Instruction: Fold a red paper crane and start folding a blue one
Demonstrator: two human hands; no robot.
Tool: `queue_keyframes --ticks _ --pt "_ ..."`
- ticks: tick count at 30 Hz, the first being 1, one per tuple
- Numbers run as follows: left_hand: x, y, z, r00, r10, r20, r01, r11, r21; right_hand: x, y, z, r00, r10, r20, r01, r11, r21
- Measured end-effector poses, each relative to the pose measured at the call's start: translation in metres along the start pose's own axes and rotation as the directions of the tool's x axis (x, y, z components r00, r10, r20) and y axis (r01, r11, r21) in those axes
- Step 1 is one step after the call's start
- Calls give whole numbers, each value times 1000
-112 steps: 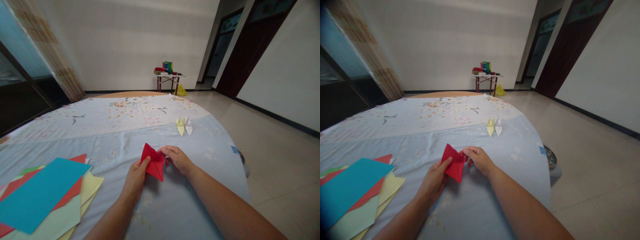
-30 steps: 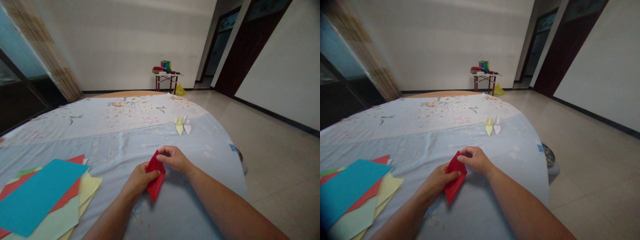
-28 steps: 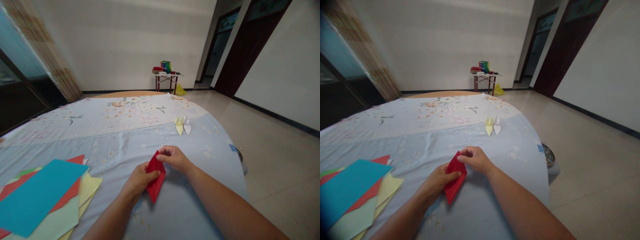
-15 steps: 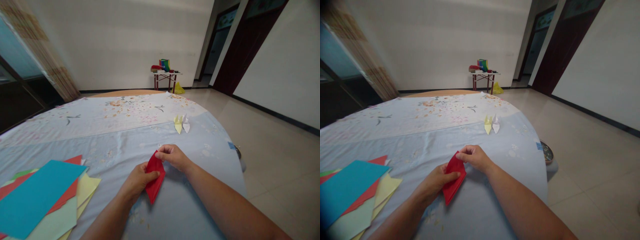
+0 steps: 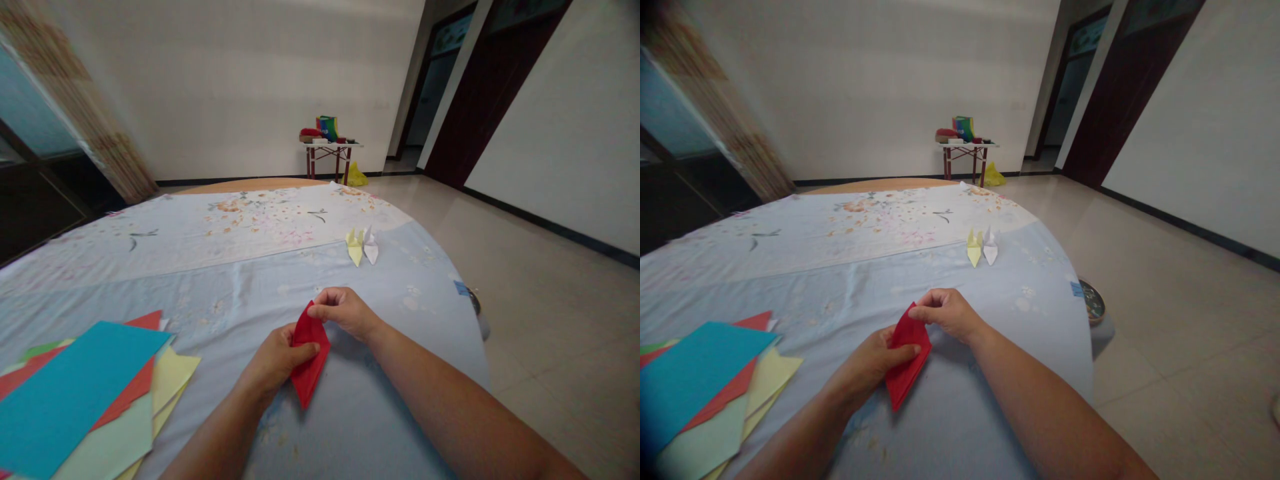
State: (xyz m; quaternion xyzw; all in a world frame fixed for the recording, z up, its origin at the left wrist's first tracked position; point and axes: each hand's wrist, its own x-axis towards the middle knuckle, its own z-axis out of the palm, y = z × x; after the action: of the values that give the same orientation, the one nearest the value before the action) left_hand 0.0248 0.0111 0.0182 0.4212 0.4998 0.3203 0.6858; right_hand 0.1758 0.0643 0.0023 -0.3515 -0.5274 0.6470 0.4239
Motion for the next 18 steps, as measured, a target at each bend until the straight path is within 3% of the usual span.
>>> queue_keyframes --ticks 18 --pt "4 -6 -2 1000 10 12 -11 998 57 0 0 -1 1000 16 -4 -16 997 76"
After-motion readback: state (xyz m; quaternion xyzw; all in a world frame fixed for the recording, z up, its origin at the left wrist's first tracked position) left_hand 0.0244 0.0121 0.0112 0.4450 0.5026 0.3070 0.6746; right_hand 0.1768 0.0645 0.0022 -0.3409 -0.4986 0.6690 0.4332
